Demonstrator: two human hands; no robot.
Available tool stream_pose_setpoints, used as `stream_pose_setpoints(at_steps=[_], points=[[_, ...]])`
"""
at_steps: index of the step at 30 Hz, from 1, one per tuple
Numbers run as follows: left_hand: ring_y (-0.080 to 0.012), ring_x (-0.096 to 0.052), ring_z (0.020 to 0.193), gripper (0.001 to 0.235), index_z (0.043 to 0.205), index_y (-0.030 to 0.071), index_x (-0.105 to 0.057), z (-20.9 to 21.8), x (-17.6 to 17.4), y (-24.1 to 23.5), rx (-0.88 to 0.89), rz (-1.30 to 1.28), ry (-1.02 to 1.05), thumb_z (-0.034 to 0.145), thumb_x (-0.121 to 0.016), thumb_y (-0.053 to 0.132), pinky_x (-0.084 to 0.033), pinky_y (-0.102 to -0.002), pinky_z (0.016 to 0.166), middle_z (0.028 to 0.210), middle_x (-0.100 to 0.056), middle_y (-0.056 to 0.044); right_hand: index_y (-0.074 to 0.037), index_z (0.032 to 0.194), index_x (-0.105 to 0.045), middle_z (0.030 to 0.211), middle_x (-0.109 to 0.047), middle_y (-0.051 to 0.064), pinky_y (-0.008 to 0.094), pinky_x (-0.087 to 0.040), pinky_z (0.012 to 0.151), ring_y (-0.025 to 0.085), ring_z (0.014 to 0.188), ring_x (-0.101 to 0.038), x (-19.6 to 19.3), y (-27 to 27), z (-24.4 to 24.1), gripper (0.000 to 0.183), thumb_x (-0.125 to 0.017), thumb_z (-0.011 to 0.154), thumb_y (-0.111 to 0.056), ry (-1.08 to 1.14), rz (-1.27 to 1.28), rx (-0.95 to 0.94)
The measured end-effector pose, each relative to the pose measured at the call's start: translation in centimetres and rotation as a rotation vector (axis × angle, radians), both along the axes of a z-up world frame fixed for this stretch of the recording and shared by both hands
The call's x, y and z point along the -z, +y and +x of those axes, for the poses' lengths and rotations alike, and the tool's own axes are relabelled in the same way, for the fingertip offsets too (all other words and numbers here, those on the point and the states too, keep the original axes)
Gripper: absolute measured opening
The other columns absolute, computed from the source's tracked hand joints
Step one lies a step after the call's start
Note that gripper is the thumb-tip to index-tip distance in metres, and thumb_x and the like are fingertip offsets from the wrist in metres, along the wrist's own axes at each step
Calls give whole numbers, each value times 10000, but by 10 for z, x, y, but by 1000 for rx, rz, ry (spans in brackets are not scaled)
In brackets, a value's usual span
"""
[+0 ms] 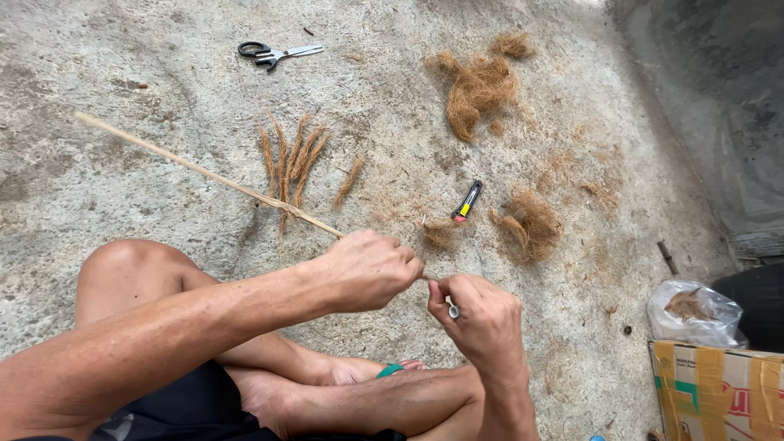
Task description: The person sits on a concrete floor and wraps brown fibrous material around a thin wooden stick using a thin wire. They hold the stick in one hand and wrap the wire with the other, occasionally adjusting the position of the stick and the fiber.
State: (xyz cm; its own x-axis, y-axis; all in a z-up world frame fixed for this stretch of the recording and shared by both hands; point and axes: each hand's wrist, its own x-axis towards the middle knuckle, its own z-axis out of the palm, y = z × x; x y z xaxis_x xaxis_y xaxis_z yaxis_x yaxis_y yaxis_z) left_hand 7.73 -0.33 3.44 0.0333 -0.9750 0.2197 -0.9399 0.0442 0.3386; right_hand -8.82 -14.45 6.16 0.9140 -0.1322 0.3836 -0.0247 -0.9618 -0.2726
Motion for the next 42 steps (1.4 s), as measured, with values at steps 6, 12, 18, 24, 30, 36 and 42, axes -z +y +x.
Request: stream_pose_setpoints(at_steps=[6, 12, 18, 24, 30, 36, 42], points=[[-276, -712, 767, 109, 877, 37, -683, -5, -6, 32, 225, -24, 30, 814, -649, 119, -575, -434, 614, 783, -703, -104, -67, 827, -725, 677, -673, 5, 267, -462, 470, 100, 569, -580, 35, -37, -10, 165, -814, 888, -193, 237, 575, -160], [-317, -722, 752, 89, 882, 78, -687, -8, -29, 48, 118, -36, 282, 856, -633, 144, -553, -465, 584, 792, -715, -112, -11, 908, -683, 659, -527, 3, 259, -309, 457, 82, 543, -398, 92, -15, -28, 241, -698, 1061, -195, 166, 1498, -257], [-321, -722, 718, 202, 968, 114, -719, 0, -30, 38, -157, 206, 616, 975, -540, 208, -543, -495, 640, 771, -725, -134, 2, 1058, -647, 570, -332, -35, 254, -233, 381, 73, 445, -278, 95, 59, -25, 204, -577, 1055, -189, -320, 1924, 59], [-82, -609, 720, 259, 994, 81, -768, 34, 0, 24, -10, 77, 1107, 1019, -590, 267, -535, -322, 638, 795, -720, 34, -33, 1235, -657, 672, -414, -24, 222, -246, 382, 48, 456, -269, 80, 101, -2, 298, -529, 1075, -249, -756, 1882, 92], [-42, -309, 514, 287, 925, 70, -676, 51, 5, 36, -249, 447, 1614, 1021, -564, 316, -266, -221, 438, 631, -447, 78, -17, 1080, -663, 1056, -604, 62, 221, -334, 450, 68, 519, -360, 81, 112, 1, 307, -532, 1103, -294, -854, 1811, -9], [-46, -296, 505, 279, 927, 70, -671, 51, 5, 43, -305, 443, 1716, 1022, -565, 310, -254, -227, 424, 609, -412, 82, -6, 926, -601, 1114, -589, 78, 308, -441, 622, 120, 655, -472, 92, 120, 0, 301, -511, 1085, -245, -740, 1794, 192], [-45, -312, 515, 282, 955, 68, -683, 59, 13, 42, -342, 413, 1687, 1026, -558, 311, -264, -222, 424, 623, -407, 85, -47, 840, -500, 829, -498, 66, 365, -439, 669, 158, 695, -448, 106, 125, -14, 260, -507, 1073, -162, -639, 1867, 157]])
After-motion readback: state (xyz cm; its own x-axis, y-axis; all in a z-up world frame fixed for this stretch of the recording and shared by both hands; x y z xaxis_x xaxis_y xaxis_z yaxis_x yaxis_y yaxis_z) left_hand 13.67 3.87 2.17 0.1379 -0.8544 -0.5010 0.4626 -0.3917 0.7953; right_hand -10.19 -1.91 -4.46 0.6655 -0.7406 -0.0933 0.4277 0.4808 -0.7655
